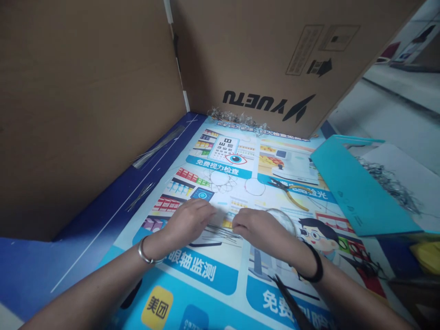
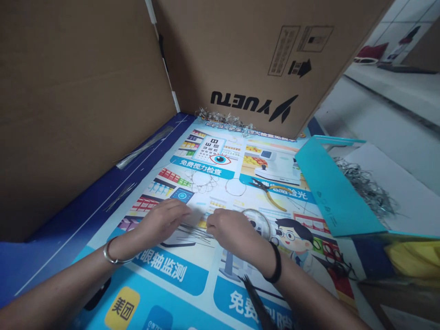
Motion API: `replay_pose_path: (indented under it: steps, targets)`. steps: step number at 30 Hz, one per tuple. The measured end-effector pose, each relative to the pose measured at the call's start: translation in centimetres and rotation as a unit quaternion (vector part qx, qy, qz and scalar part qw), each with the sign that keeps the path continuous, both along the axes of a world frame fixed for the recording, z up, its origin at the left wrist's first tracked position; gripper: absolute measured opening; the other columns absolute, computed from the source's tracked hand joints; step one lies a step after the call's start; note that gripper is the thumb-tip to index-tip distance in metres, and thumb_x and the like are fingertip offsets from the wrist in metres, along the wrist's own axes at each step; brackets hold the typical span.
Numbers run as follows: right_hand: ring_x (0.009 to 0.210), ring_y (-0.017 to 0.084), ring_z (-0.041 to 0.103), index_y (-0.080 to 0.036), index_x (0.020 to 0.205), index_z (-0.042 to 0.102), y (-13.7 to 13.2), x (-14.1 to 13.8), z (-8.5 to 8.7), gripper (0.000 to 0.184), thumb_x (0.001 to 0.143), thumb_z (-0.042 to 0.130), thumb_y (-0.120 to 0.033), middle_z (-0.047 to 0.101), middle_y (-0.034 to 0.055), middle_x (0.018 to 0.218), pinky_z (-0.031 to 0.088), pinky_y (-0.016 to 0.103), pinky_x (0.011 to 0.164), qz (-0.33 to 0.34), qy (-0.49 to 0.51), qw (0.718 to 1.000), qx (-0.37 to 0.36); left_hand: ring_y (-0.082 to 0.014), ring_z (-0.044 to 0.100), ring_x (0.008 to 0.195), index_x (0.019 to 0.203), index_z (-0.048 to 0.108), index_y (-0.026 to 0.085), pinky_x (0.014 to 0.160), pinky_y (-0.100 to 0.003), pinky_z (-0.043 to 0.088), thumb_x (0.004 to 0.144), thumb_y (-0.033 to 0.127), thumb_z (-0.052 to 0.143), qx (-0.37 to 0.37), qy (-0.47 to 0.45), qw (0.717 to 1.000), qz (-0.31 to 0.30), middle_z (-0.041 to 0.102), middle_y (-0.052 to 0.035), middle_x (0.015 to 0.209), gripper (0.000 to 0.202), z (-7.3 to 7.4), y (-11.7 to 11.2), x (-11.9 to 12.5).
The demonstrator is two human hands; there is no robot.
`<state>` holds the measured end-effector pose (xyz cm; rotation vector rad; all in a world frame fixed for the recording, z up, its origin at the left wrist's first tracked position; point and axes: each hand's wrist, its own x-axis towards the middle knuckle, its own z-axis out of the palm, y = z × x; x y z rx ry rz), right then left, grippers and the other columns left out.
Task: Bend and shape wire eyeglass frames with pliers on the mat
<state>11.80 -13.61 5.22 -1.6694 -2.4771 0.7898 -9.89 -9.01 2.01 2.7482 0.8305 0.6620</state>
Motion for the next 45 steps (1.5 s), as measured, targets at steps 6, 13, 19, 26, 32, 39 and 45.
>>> replay_pose_path:
  steps: [6,13,19,26,32,39,45]
  targets:
    - [0.077,0.012,0.054,-0.019,0.073,0.062,0.1,0.2,-0.2,0.020,0.085,0.046,-0.019,0.060,0.0007,0.079,0.031,0.023,0.063,0.010,-0.003,1.000,0.023,-0.0147,0.055,0.081,0.091,0.060,0.016,0.072,-0.031,0.045,0.092,0.022,0.043,-0.061,-0.021,0.998,-0.015,0.063,-0.0045,0.083,0.018,0.4,-0.2,0.2]
    - [0.074,0.011,0.054,-0.019,0.072,0.060,0.1,0.2,-0.5,0.017,0.084,0.049,-0.021,0.060,-0.0009,0.079,0.030,0.022,0.061,-0.003,0.006,1.000,0.019,-0.0140,0.054,0.080,0.086,0.061,0.016,0.072,-0.030,0.043,0.093,0.026,0.043,-0.067,-0.013,0.997,-0.036,0.063,-0.0030,0.080,0.022,0.6,-0.2,0.3]
    - [0.077,0.011,0.054,-0.019,0.080,0.062,0.1,0.2,-0.8,0.018,0.087,0.046,-0.022,0.061,0.0004,0.082,0.033,0.022,0.066,-0.023,0.031,0.998,0.045,-0.0136,0.054,0.079,0.091,0.063,0.020,0.073,-0.030,0.042,0.092,0.027,0.046,-0.040,0.014,0.998,-0.049,0.063,-0.0022,0.083,0.019,0.4,-0.2,0.0]
    - [0.080,0.013,0.054,-0.018,0.078,0.060,-0.1,-0.3,-1.1,0.024,0.091,0.040,-0.023,0.060,0.0021,0.082,0.034,0.024,0.068,0.003,-0.035,0.995,0.098,-0.0154,0.049,0.079,0.089,0.062,0.018,0.071,-0.032,0.037,0.089,0.012,0.044,0.040,0.100,0.993,-0.041,0.060,-0.0028,0.084,0.019,0.9,-0.5,0.0]
    - [0.083,0.017,0.054,-0.017,0.084,0.061,-0.6,-0.8,-0.7,0.017,0.088,0.044,-0.016,0.061,0.0057,0.085,0.037,0.028,0.071,0.000,-0.103,0.985,0.139,-0.0179,0.045,0.074,0.075,0.058,0.017,0.065,-0.033,0.033,0.086,0.013,0.052,0.150,0.139,0.979,-0.027,0.054,-0.0029,0.072,0.013,2.6,-1.1,1.5]
    - [0.085,0.018,0.053,-0.017,0.089,0.059,-0.4,0.2,-0.4,0.019,0.084,0.043,-0.007,0.060,0.0059,0.088,0.037,0.028,0.071,-0.050,-0.137,0.969,0.201,-0.0197,0.046,0.076,0.076,0.057,0.016,0.066,-0.034,0.033,0.083,0.013,0.055,0.174,0.167,0.970,-0.020,0.054,-0.0039,0.074,0.008,3.8,0.0,4.5]
    - [0.085,0.018,0.052,-0.018,0.090,0.058,0.6,1.6,-0.7,0.019,0.085,0.043,-0.008,0.059,0.0062,0.091,0.037,0.028,0.071,-0.085,-0.156,0.961,0.211,-0.0215,0.047,0.080,0.078,0.057,0.015,0.069,-0.035,0.037,0.082,0.010,0.054,0.172,0.149,0.974,0.003,0.054,-0.0060,0.076,0.007,2.9,1.2,6.8]
